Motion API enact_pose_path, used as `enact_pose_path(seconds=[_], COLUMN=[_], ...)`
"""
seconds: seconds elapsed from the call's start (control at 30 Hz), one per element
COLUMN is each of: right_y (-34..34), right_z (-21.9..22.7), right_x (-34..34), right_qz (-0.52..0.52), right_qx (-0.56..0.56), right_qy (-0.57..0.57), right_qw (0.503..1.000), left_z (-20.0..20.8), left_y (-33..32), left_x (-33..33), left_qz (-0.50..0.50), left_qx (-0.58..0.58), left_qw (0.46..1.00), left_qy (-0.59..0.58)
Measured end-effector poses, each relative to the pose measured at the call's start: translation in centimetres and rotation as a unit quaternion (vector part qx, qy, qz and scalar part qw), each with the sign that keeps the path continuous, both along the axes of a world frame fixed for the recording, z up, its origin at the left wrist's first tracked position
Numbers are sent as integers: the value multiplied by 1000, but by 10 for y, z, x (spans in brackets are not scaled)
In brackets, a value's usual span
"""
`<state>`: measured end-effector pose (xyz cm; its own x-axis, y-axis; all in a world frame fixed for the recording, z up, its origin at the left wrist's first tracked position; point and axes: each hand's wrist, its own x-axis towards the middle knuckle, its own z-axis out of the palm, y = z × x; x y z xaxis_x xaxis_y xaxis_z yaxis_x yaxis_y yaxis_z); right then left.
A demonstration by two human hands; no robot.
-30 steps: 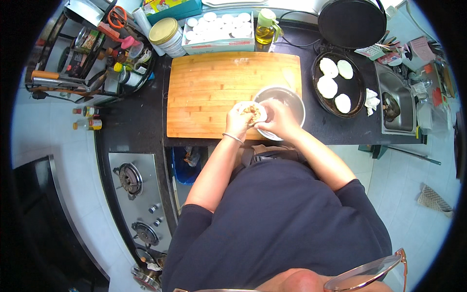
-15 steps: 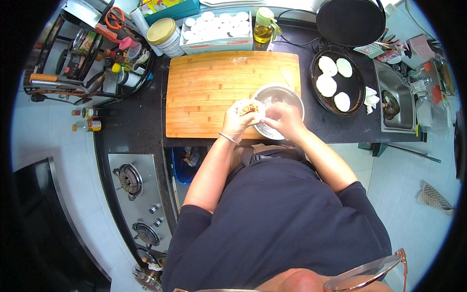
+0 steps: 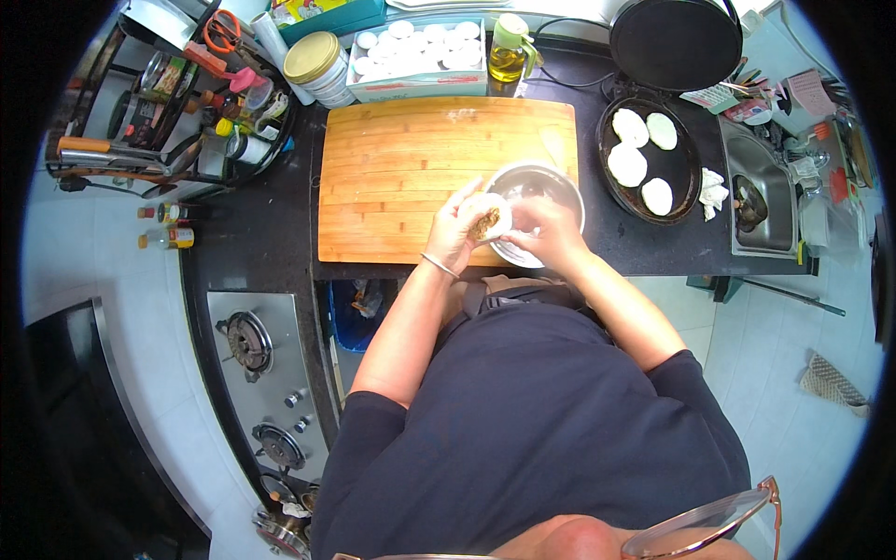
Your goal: The person forms round dough pieces, fills them with a mixture from a bowl, seals them, and places them on a hot griddle. They then pour oil around the dumplings and wash a small pot in the sink.
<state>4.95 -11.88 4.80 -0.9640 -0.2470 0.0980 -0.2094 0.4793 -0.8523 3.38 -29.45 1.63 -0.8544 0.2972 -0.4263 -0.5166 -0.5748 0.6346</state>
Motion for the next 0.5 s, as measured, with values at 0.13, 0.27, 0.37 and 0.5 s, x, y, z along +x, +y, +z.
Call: enact_pose_path(seconds=[0.13, 0.27, 0.37, 0.5], right_y=[2, 3, 1, -1], right_z=[-4, 1, 2, 9], right_x=[-2, -3, -6, -7], right_qz=[33, 38, 52, 73], right_qx=[24, 57, 98, 112], right_qy=[74, 120, 157, 162], right_qw=[996, 990, 981, 978], left_z=[-9, -9, -4, -6], left_y=[-1, 2, 4, 5], left_x=[0, 1, 2, 2], left_qz=[-26, -30, -31, -26], left_qx=[-21, -58, -71, -114], left_qw=[999, 998, 997, 993], left_qy=[1, 18, 18, 35])
